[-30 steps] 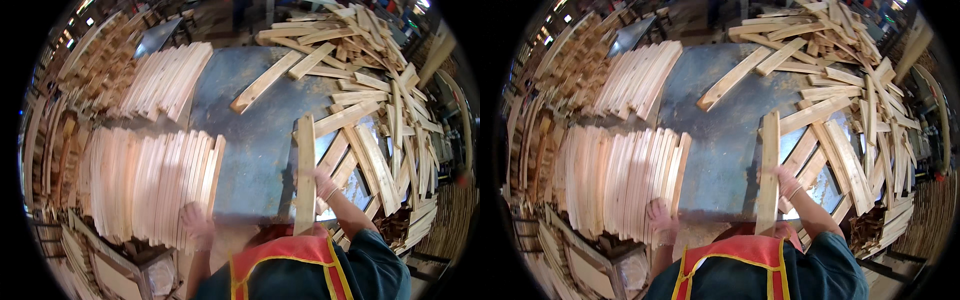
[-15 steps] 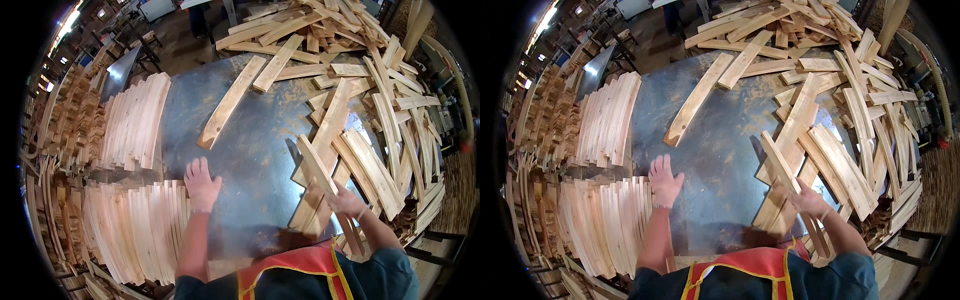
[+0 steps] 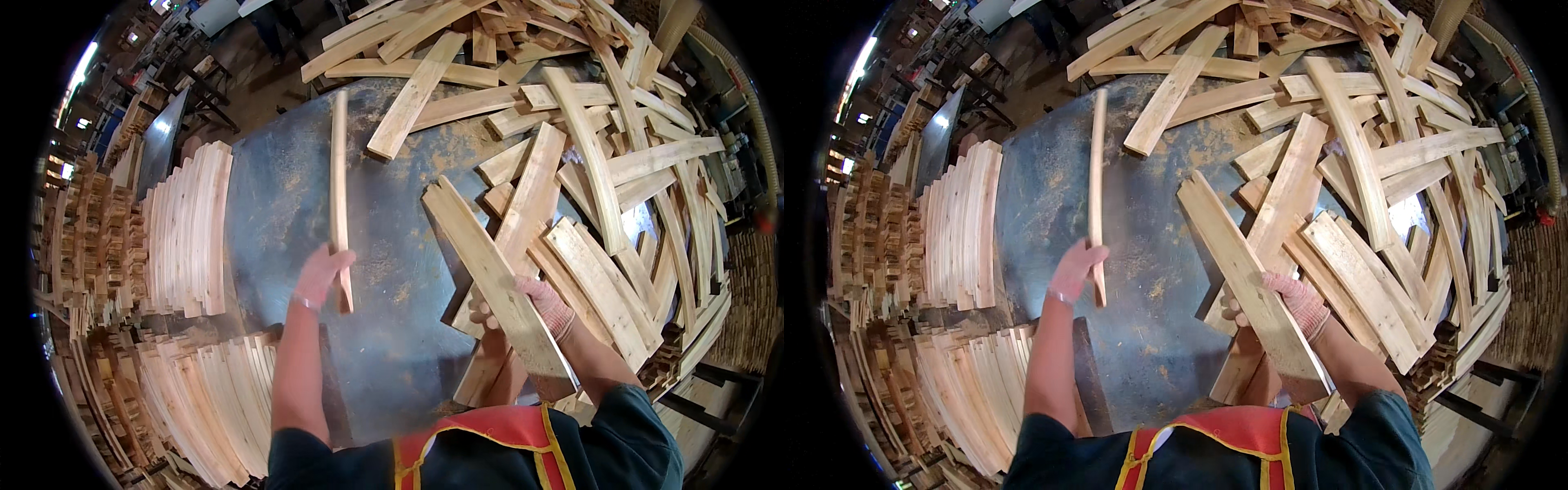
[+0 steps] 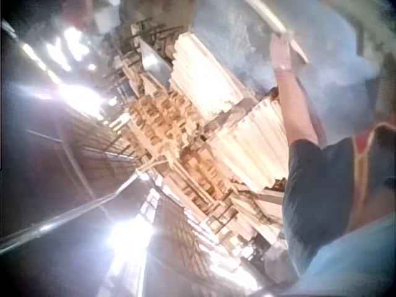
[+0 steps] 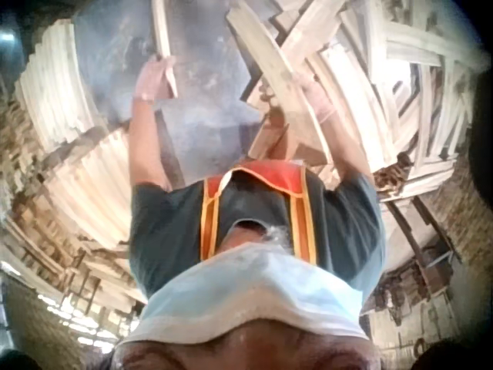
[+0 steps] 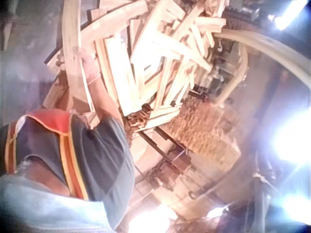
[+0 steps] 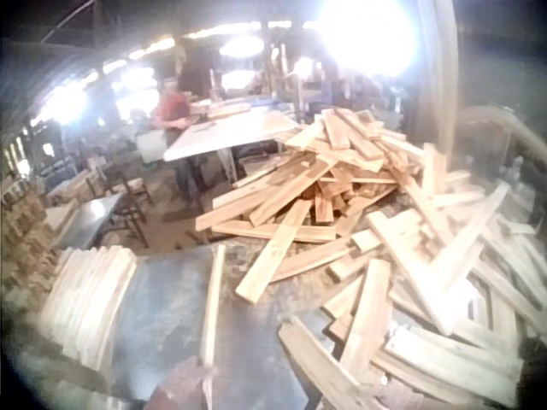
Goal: The person sorts wooden planks on a metal table, picking them up from a pile and arranging them into a neat stack. The person handles the planks by hand, moving them from a disorganized pile to an organized stack.
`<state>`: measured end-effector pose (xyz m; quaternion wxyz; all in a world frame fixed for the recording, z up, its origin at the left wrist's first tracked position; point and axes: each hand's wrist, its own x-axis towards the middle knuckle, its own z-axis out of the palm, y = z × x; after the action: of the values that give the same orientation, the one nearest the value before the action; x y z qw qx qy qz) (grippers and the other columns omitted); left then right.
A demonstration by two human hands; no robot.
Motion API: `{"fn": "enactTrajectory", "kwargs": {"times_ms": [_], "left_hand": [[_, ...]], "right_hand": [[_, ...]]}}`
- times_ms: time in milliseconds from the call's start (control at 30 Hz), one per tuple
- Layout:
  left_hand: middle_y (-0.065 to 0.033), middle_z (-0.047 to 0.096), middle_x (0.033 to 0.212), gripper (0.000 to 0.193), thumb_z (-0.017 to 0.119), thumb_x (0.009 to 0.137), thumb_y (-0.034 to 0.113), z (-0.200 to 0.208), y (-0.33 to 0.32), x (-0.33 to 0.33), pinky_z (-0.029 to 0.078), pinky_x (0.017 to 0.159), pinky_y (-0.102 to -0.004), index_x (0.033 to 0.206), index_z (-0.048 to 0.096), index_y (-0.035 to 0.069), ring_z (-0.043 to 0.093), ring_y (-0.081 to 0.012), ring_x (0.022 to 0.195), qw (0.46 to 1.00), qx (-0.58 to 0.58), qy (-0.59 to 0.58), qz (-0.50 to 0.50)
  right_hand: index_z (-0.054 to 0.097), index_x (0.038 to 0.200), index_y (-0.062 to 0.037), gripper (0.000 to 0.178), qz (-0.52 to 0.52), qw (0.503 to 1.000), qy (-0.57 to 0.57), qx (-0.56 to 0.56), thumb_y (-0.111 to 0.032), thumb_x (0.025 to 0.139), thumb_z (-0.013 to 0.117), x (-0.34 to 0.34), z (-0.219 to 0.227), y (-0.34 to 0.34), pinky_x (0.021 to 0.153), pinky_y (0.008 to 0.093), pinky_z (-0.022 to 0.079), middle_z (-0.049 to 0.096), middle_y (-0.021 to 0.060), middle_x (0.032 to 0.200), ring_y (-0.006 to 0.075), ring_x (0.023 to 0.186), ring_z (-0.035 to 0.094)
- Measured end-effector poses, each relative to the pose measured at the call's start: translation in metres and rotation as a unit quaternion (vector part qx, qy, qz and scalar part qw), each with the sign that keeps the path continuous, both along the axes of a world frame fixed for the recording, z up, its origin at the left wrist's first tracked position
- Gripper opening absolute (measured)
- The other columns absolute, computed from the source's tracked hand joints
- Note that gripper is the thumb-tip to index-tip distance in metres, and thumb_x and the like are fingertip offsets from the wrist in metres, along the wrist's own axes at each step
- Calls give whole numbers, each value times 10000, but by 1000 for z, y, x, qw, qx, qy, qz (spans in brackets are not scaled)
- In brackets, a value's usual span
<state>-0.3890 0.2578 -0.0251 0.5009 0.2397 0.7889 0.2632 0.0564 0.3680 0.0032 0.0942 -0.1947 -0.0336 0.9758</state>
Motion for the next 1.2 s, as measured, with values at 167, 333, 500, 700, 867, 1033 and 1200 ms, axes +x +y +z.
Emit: {"fn": "enactTrajectory", "kwargs": {"times_ms": [167,333,500,700,867,1033,1200], "left_hand": [[-91,697,1121,609,759,905,184,32,-91,71,572,900,-334,1445,560,-15,682,-197,1024,989,135,-29,45],[-92,676,1213,655,753,825,32,84,-108,82,510,1026,-434,1454,576,76,638,-274,1184,879,271,348,-184],[-113,590,1390,769,735,739,-54,82,-86,90,418,1164,-542,1463,580,150,522,-403,1376,649,435,546,-303],[-137,574,1414,679,719,832,-21,76,-49,165,456,1127,-556,1468,580,171,544,-420,1353,563,529,576,-269],[-167,562,1480,605,665,930,56,109,13,270,475,1100,-563,1521,574,151,560,-436,1328,504,583,561,-303],[-210,591,1465,567,667,948,117,123,71,400,461,1146,-465,1496,564,17,561,-393,1354,641,594,423,-242],[-248,587,1466,825,797,866,343,33,64,359,435,1184,-451,1548,498,-10,531,-427,1381,836,290,442,-148]], "right_hand": [[417,1550,35,728,0,994,50,-99,-233,958,744,5,6,-17,956,442,636,577,193,1191,361,1214,609],[505,1513,1,627,5,998,-21,53,-326,1018,708,16,26,-55,1020,456,578,635,206,1323,302,1197,650],[533,1499,4,674,124,989,-61,-57,-464,1035,671,8,43,-95,930,431,622,725,167,1226,285,1080,721],[433,1601,-116,867,45,985,-6,164,-337,861,826,48,94,-177,906,424,593,617,124,1271,224,1063,641],[355,1636,-129,939,-61,967,-54,241,-246,829,822,119,105,-184,913,425,580,611,112,1223,228,1051,642],[441,1566,-13,915,-189,873,-224,390,-198,735,775,254,114,-191,1023,397,539,671,122,1274,223,1139,654],[548,1464,26,809,-500,734,-308,341,-170,699,727,470,155,-209,992,407,594,718,169,1278,264,1085,736]]}}
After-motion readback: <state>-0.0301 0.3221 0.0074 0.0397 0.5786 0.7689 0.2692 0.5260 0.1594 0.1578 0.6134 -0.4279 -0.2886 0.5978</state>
